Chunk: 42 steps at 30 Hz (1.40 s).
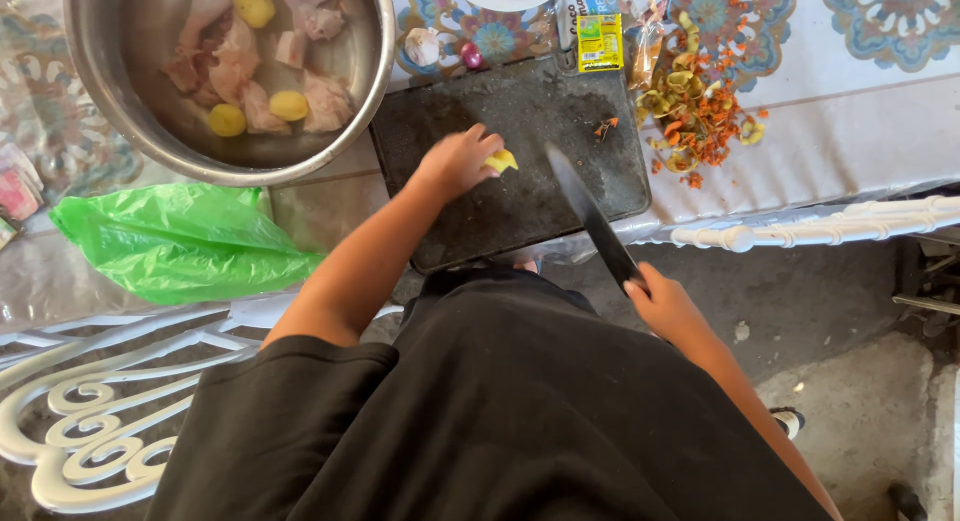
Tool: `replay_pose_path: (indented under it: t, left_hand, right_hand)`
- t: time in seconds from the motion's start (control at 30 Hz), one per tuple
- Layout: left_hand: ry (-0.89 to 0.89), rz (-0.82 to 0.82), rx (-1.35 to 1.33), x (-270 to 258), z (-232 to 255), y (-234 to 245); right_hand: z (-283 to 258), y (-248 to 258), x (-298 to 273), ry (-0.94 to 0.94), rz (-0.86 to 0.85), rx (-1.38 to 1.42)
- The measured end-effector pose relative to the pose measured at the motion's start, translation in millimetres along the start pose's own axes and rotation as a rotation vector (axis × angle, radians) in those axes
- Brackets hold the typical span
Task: The person is chopping small yellow vegetables (possibly ginger or potatoes) and placing them on a plate with carrots.
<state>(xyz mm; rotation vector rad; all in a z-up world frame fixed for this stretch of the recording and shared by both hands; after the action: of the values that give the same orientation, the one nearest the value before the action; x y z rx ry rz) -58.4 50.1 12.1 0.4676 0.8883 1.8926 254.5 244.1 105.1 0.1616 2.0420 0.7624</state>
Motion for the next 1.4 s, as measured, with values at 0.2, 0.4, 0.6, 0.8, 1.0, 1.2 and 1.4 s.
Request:
replay_pose_path:
  t: [0.2,0.4,0.6,0.8,1.0,1.2,1.4]
  left_hand:
    - [0.254,0.426,-0.343,-28.7,23.9,-20.1]
    - [0.093,0.376,-0.265,-30.8,22.4,-14.5]
    - [0.147,0.387,-0.249,-32.5,19.6,-20.2]
    - [0.199,0.494,-0.221,-31.4,21.7,-31.4]
    - [0.174,0.556,-0.198,-36.6,33.1,-24.3]
    - [0.139,0.545,-0.14,-36.3,27.4,-31.5]
    - [0.088,0.576,-0.138,-37.2,30.0,-27.8]
  right_hand:
    - [-4.7,-44.4,56.2,0.404,0.301,-0.028]
    - [-33.8,-78.8,72.2,0.44,0.271,-0.163]
    - [-47.9,-81.9,80.9,0.439,0.258,-0.161]
    - [-60.5,-78.2,74.0,0.547,0.318,-0.107]
    - [-70.5,-83.7,69.9,0.509,0.286,-0.129]
    - [-77.5,-77.0,58.4,0.48,0.255,-0.167]
    - [-75.2,-83.9,69.7,0.398,0.188,-0.261]
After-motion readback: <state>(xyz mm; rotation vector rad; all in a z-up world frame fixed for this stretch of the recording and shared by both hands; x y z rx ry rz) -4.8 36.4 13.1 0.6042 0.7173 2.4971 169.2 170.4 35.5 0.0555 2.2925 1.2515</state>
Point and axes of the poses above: each hand's wrist, its own x-axis towards the middle knuckle, its own y-axis out of the back of the hand, z = x × y, the point moved 5 cm from there along x, towards the middle knuckle, and after that the axes turned 7 degrees about -x, right-handed, at the moved point
